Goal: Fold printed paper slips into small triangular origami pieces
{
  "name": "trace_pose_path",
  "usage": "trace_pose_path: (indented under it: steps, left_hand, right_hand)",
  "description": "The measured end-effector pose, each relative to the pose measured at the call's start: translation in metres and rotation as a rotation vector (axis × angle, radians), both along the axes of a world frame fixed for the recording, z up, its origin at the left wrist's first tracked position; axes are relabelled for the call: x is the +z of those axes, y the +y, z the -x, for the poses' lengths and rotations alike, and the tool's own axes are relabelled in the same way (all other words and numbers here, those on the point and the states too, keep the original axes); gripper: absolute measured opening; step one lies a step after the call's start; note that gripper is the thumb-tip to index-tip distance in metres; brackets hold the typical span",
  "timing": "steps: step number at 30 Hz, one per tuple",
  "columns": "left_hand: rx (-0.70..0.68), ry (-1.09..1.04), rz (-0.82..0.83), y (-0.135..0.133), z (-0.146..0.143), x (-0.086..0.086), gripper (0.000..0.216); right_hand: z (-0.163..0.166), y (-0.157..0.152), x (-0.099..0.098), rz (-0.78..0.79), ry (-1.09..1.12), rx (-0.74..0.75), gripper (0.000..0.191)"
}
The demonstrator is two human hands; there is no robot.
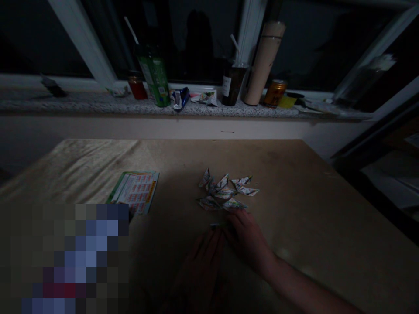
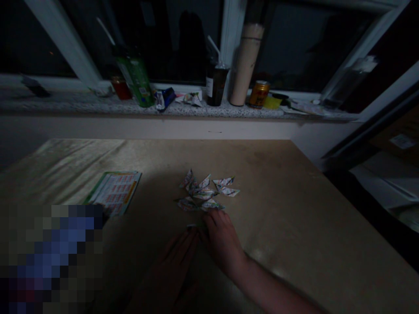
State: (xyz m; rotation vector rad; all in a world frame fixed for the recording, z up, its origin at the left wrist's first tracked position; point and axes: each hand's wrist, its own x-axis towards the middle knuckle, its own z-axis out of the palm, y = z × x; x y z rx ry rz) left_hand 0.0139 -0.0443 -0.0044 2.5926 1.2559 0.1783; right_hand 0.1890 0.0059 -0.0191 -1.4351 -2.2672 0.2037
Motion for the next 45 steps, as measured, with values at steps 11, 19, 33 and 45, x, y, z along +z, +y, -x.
trace_pose_path:
  steps: [11,19,33,45]
  left_hand:
    - [-0.011,-0.002,0.062,0.004,-0.002,-0.012,0.07]
    - [-0.005,0.004,0.079,0.004,-0.003,-0.014,0.076]
    - [0.066,-0.001,0.065,-0.004,-0.008,0.003,0.073]
    - [0.01,0.008,0.018,-0.003,-0.002,0.01,0.072]
  right_hand:
    - [-0.001,0.002,0.001,-0.001,-0.049,0.017,0.018]
    - [-0.003,0.0,0.003,-0.06,-0.042,0.05,0.016]
    - [-0.031,-0.062,0.01,0.156,-0.217,0.275,0.074]
    - [-0.027,-0.064,0.004,0.108,-0.103,0.227,0.067]
